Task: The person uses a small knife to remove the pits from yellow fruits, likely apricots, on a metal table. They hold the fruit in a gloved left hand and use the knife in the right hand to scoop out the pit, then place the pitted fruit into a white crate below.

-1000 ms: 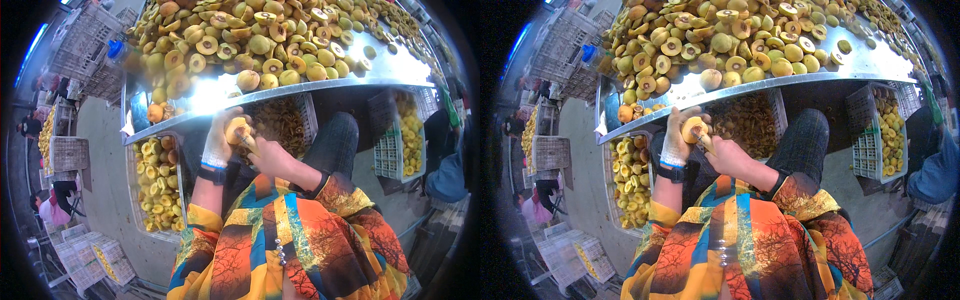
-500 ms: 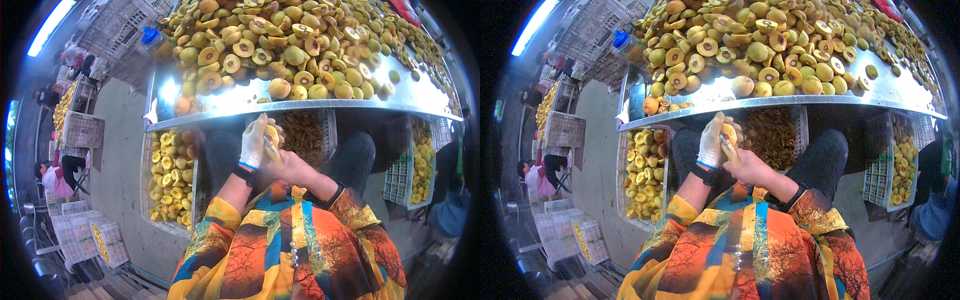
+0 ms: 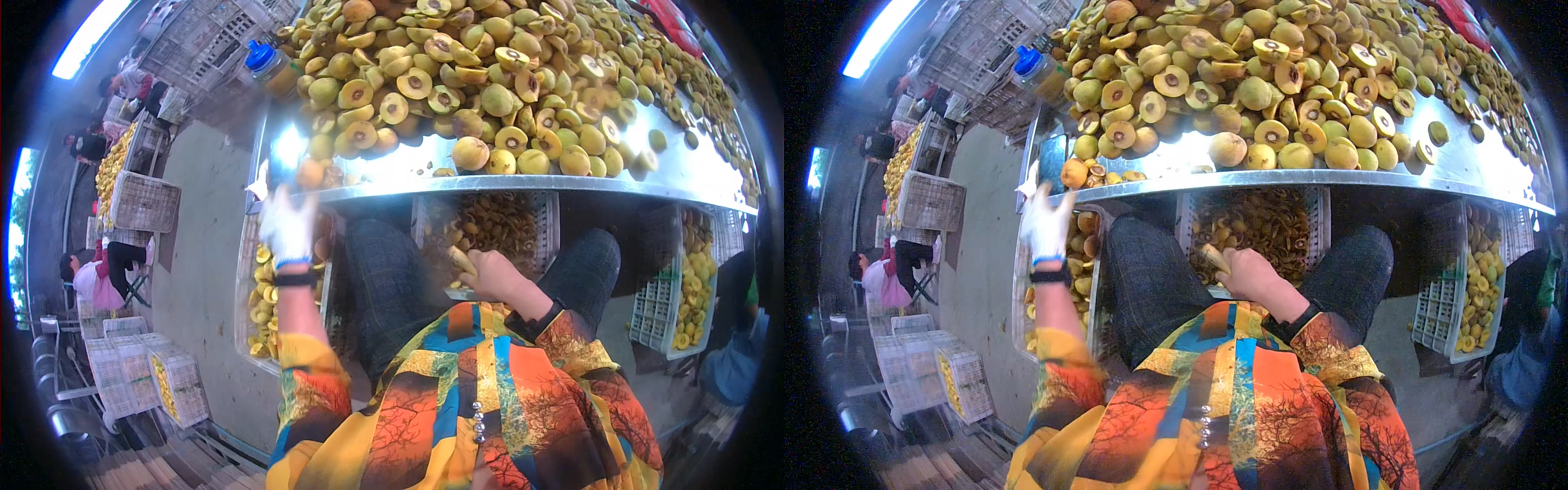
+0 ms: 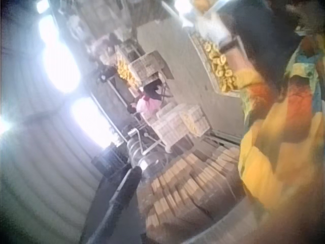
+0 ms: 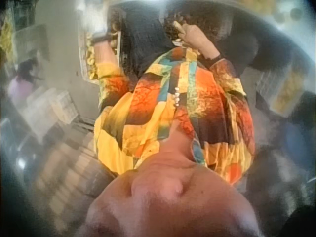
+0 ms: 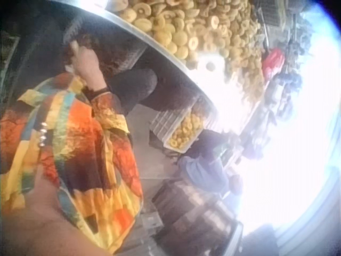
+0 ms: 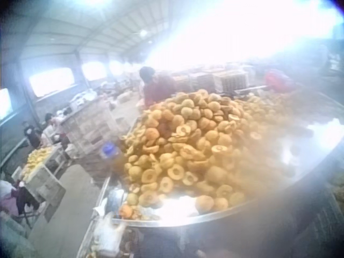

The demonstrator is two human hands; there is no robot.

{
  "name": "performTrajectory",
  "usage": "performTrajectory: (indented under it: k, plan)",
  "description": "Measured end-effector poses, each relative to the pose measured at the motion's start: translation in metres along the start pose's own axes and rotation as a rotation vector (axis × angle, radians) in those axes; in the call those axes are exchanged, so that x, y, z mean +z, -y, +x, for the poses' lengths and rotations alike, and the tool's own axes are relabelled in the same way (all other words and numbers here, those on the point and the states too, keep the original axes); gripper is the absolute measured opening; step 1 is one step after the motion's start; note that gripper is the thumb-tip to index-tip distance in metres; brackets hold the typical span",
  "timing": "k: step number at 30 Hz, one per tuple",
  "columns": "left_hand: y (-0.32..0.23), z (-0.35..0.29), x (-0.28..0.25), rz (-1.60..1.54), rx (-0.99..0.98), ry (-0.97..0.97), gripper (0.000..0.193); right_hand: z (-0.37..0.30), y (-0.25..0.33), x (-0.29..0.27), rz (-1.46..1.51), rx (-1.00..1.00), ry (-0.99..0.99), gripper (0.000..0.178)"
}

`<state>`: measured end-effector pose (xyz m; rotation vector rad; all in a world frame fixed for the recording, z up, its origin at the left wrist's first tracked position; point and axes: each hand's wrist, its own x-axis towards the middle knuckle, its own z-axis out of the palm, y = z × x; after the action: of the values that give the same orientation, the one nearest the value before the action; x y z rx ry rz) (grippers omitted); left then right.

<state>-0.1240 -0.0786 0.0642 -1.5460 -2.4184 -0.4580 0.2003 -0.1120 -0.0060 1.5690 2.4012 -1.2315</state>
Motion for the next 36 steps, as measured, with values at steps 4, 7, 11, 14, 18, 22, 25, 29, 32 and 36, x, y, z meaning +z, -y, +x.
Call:
performTrajectory:
  k: [4,7,11,14,18,22,25,29,32,36]
  plan:
    - [-0.082,0.053,0.022,0.001,0.226,0.237,0.047,0.000,0.003,0.001,0.101,-0.055,-0.158,0.033]
    - [-0.121,0.074,0.100,0.005,0.100,0.206,0.047,-0.012,0.001,0.000,0.147,-0.036,-0.184,0.034]
    - [-0.113,0.081,0.113,-0.115,-0.024,0.204,0.050,-0.013,-0.006,-0.002,0.131,-0.068,-0.260,0.035]
    - [-0.115,0.052,0.042,-0.254,0.216,0.134,0.049,-0.005,-0.007,-0.006,0.324,-0.071,-0.551,0.035]
    - [-0.123,-0.020,-0.001,-0.462,0.667,0.233,0.057,0.001,0.015,-0.032,1.081,-0.011,-0.368,0.037]
    - [-0.128,-0.077,0.007,-0.620,0.898,0.283,0.054,0.019,0.028,-0.030,1.122,0.078,-0.312,0.031]
    - [-0.131,-0.083,0.000,-0.982,0.770,0.314,0.065,0.014,0.018,-0.021,1.421,-0.055,-0.252,0.027]
    - [-0.133,-0.112,0.025,-1.934,-0.147,0.722,0.064,0.005,0.026,-0.027,1.469,-0.019,-0.308,0.028]
    - [-0.150,-0.115,0.011,-1.989,-0.692,0.871,0.053,0.014,0.032,-0.017,0.937,-0.025,-0.480,0.035]
    - [-0.151,-0.113,0.032,-1.934,-0.836,0.664,0.045,0.000,0.042,-0.018,0.315,0.011,-0.516,0.035]
